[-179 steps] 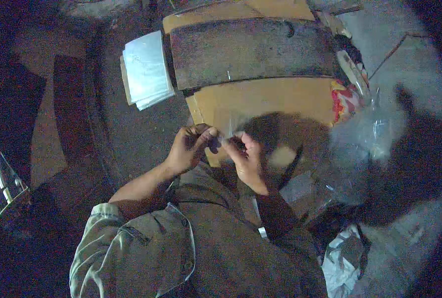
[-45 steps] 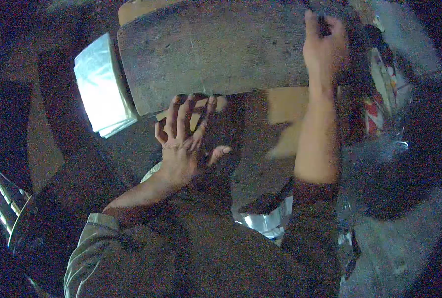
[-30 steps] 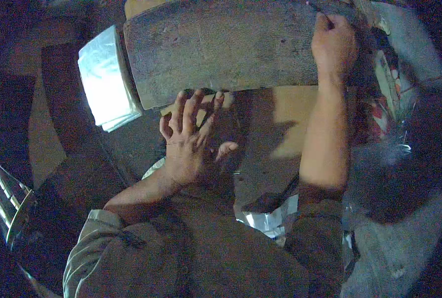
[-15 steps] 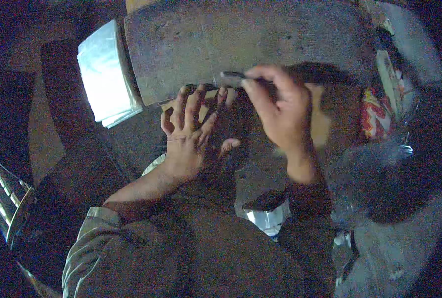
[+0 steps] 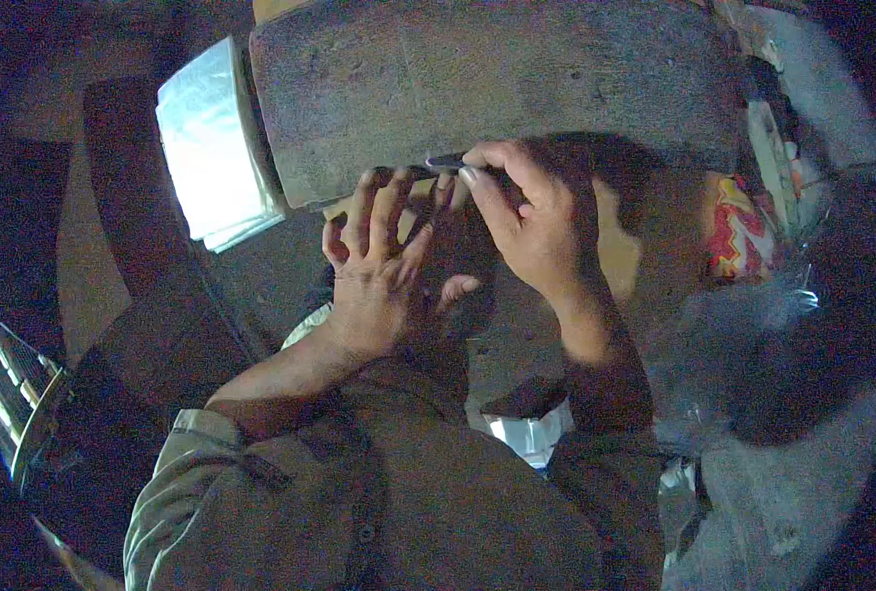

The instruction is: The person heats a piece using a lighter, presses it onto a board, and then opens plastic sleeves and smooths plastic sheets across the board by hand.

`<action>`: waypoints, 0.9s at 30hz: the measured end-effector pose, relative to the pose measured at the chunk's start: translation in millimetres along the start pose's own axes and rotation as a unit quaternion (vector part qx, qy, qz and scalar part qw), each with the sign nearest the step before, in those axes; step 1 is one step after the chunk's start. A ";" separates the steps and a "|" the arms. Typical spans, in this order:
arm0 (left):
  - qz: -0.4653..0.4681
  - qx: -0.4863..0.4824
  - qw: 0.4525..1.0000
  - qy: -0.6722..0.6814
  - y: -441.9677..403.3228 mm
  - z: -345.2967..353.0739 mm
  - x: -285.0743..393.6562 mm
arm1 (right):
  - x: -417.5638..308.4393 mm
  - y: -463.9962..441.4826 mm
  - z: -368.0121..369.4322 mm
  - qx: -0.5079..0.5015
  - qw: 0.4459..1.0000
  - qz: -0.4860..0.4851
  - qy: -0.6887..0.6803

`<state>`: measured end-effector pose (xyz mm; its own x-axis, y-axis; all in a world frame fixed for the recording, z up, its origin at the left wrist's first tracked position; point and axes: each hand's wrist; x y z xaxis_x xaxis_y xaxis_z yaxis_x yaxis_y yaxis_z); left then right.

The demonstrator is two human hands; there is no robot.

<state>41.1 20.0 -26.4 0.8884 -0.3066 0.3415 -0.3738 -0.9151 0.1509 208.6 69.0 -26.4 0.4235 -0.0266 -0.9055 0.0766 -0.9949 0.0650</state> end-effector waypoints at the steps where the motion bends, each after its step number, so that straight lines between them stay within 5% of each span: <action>1: 0.000 0.000 1.000 0.000 0.9 0.6 -0.6 | -0.3 0.1 0.2 -0.001 1.000 -0.001 0.016; 9: 0.006 -0.009 1.000 -0.008 -1.2 -3.1 -0.7 | 7.4 -3.1 -2.7 0.070 0.997 -0.041 0.008; 11: -0.003 -0.014 1.000 0.017 -2.4 -6.3 -1.0 | 0.6 -8.8 -14.0 0.144 0.989 0.026 0.023; 17: -0.020 -0.012 0.999 0.039 -3.2 -7.3 3.1 | 56.4 -64.6 -65.2 0.329 0.942 -0.041 0.054; 23: 0.003 -0.018 0.999 0.051 2.0 -9.3 -3.1 | 100.0 -89.1 -92.9 0.342 0.905 -0.011 0.253; 27: 0.048 -0.032 0.997 0.055 13.5 -10.6 -7.0 | 45.6 -52.7 -61.3 0.373 0.898 -0.039 0.229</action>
<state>27.0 12.6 -16.9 0.8141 -0.3590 0.4564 -0.4757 -0.8631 0.1696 279.2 126.1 -45.4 0.7833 -0.0808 -0.6163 -0.4317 -0.7841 -0.4459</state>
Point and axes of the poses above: each hand's wrist, its own y-axis away from the middle knuckle, its own z-axis out of the palm, x = y × z
